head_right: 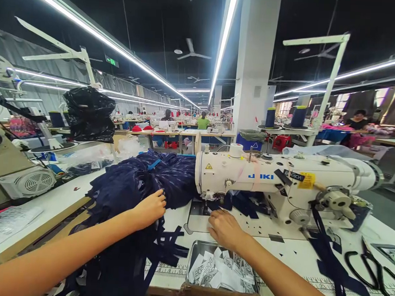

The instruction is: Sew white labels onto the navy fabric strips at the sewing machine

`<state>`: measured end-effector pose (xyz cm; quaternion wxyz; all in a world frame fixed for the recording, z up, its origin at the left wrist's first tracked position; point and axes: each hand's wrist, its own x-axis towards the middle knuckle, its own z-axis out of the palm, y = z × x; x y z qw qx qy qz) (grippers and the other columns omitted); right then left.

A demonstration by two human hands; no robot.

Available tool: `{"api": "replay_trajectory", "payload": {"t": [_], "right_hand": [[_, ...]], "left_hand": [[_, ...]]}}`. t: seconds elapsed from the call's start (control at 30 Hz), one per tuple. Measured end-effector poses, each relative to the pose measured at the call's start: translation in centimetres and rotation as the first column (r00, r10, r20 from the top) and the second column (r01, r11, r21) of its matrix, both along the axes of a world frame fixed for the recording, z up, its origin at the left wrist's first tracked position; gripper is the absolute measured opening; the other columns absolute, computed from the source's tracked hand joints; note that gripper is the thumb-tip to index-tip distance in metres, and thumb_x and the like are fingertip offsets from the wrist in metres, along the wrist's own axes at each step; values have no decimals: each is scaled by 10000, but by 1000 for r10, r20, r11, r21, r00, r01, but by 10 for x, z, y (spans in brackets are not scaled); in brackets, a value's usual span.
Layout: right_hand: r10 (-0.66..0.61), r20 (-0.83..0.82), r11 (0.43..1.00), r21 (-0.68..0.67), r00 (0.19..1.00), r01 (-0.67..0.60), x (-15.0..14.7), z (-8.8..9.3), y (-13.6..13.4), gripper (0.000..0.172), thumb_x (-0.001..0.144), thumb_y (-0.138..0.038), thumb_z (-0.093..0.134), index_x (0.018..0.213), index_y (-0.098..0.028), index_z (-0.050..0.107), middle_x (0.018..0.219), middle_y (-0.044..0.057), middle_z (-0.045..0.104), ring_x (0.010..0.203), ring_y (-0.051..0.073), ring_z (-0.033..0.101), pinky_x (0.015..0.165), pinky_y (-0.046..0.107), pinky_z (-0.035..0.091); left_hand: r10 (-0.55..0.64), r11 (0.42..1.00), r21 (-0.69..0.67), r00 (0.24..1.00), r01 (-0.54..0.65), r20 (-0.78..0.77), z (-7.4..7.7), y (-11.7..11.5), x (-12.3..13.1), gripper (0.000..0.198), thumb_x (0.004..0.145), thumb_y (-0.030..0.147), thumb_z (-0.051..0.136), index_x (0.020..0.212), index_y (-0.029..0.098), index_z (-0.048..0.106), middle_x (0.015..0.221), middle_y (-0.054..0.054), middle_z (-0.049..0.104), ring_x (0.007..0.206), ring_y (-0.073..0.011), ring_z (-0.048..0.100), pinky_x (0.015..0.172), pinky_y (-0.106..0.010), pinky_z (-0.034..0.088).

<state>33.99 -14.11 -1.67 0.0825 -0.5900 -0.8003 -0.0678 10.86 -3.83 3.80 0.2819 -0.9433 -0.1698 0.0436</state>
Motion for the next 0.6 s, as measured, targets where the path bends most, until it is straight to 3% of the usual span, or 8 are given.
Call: {"api": "replay_trajectory", "payload": {"t": [0.13, 0.23, 0.33, 0.4, 0.47, 0.53, 0.6], "right_hand": [[106, -302, 989, -63, 947, -131, -18, -3, 10, 272, 832, -226, 408, 1042, -150, 563, 1009, 103, 590, 913, 217, 556, 787, 326, 421], [110, -538, 977, -98, 836, -192, -43, -9, 34, 384, 852, -313, 385, 1191, -149, 461, 1139, 115, 541, 1023, 217, 514, 864, 338, 391], [1, -628, 982, -145, 778, -118, -72, -12, 63, 470, 853, -366, 378, 1246, -109, 383, 1208, 162, 480, 1102, 241, 458, 901, 374, 360], [-75, -624, 987, -155, 778, -30, -85, -12, 81, 509, 843, -394, 396, 1235, -71, 370, 1190, 200, 473, 1097, 264, 455, 892, 395, 357], [-98, -627, 990, -140, 773, 12, -88, -13, 97, 499, 839, -410, 404, 1197, -63, 390, 1151, 203, 490, 1072, 264, 469, 871, 388, 369], [-89, -640, 993, -117, 763, 18, -82, -14, 112, 461, 847, -414, 396, 1156, -73, 417, 1126, 187, 506, 1062, 252, 473, 856, 368, 377], [-88, -650, 994, -101, 755, 28, -73, -12, 125, 449, 856, -418, 388, 1139, -72, 431, 1124, 180, 509, 1072, 246, 464, 858, 355, 374]], "left_hand": [[-7, 995, -100, 999, 4, -31, -18, -20, -26, 147, 676, 38, 528, 602, 150, 588, 566, -47, 612, 565, -169, 551, 640, -295, 364], [184, 961, -221, 980, -164, 72, -15, -44, -42, 196, 696, 20, 440, 616, 152, 561, 557, -35, 588, 538, -166, 541, 618, -292, 358], [364, 865, -446, 900, -231, 240, -14, -68, -39, 234, 755, 83, 366, 578, 164, 496, 522, -6, 521, 532, -151, 496, 547, -264, 318], [466, 716, -687, 818, -125, 338, -22, -78, -26, 256, 777, 127, 336, 534, 171, 403, 490, 33, 428, 505, -115, 425, 506, -236, 280], [533, 509, -859, 767, 47, 358, -37, -77, -6, 288, 779, 166, 323, 492, 174, 294, 457, 58, 291, 460, -87, 313, 468, -220, 238], [549, 341, -919, 752, 196, 364, -52, -68, 16, 291, 768, 184, 318, 486, 178, 249, 466, 61, 228, 457, -78, 244, 447, -215, 211], [527, 240, -925, 760, 296, 380, -63, -51, 37, 268, 747, 191, 329, 487, 178, 264, 479, 59, 233, 467, -76, 232, 441, -210, 206]]}}
